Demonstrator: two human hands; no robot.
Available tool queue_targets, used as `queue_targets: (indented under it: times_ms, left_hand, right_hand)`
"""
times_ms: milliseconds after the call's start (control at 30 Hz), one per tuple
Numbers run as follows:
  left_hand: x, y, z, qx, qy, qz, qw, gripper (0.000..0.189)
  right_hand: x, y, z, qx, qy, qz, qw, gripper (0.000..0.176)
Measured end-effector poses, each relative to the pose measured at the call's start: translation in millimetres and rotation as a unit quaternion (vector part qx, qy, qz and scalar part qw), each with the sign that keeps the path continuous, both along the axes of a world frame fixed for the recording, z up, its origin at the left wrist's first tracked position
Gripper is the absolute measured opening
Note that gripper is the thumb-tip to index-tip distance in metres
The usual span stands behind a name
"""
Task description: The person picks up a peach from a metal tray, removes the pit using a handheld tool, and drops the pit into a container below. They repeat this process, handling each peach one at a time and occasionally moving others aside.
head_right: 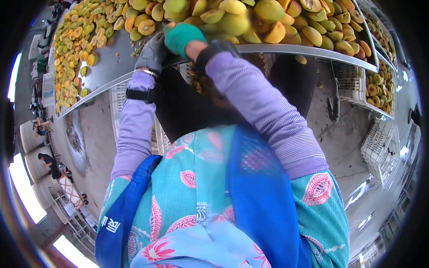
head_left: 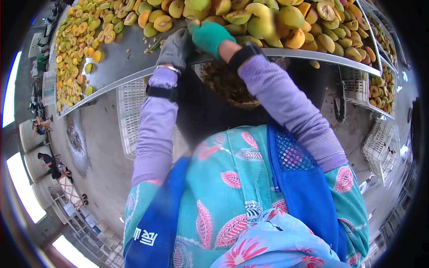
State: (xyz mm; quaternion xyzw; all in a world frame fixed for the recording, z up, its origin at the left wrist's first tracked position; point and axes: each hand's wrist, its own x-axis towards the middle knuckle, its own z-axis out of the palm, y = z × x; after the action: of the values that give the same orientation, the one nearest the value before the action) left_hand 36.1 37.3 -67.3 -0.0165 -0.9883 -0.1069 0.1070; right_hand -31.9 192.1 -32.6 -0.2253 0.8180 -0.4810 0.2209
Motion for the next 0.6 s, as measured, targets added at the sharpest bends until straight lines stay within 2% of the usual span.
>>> queue_targets:
  times_ms: [33, 67, 133, 167, 233, 300, 367, 400, 433, 500, 567, 600]
  left_hand:
    - [-3, 4, 2, 0.038, 0.011, -0.009, 0.999, 0.032]
    - [-8, 9, 8, 0.074, 0.025, -0.023, 0.997, 0.033]
    - [-6, 43, 35, 0.275, 0.026, 0.092, 0.957, 0.030]
    - [2, 64, 42, 0.374, 0.019, 0.152, 0.915, 0.029]
    - [13, 97, 36, 0.275, 0.188, 0.115, 0.936, 0.031]
    - [19, 116, 18, 0.131, 0.345, 0.053, 0.928, 0.033]
    - [32, 128, 7, 0.099, 0.347, 0.003, 0.932, 0.035]
    - [39, 133, 9, 0.082, 0.348, -0.020, 0.934, 0.037]
    - [48, 134, 13, 0.085, 0.299, -0.046, 0.949, 0.037]
    - [63, 133, 31, 0.083, 0.198, -0.094, 0.972, 0.039]
    - [66, 122, 56, 0.078, 0.197, -0.104, 0.972, 0.035]
    - [63, 112, 64, 0.077, 0.195, -0.111, 0.972, 0.033]
  right_hand:
    - [-8, -1, -7, 0.008, -0.051, -0.050, 0.997, 0.048]
    - [-17, -4, -29, -0.062, -0.055, -0.049, 0.995, 0.051]
    - [-24, 12, -27, -0.140, -0.061, -0.062, 0.986, 0.054]
    - [-13, 33, 0, -0.145, -0.071, -0.071, 0.984, 0.054]
    - [3, 62, 13, -0.176, -0.076, -0.062, 0.979, 0.053]
    - [1, 80, 13, -0.233, -0.050, -0.024, 0.971, 0.051]
    - [14, 97, 10, -0.273, 0.045, -0.026, 0.961, 0.050]
    - [21, 109, 21, -0.252, 0.032, -0.003, 0.967, 0.048]
    - [25, 115, 18, -0.265, -0.021, 0.010, 0.964, 0.043]
    - [35, 126, 25, -0.242, 0.009, 0.019, 0.970, 0.037]
    - [38, 131, 29, -0.165, 0.025, 0.035, 0.985, 0.033]
    - [40, 131, 31, -0.173, 0.044, 0.033, 0.983, 0.031]
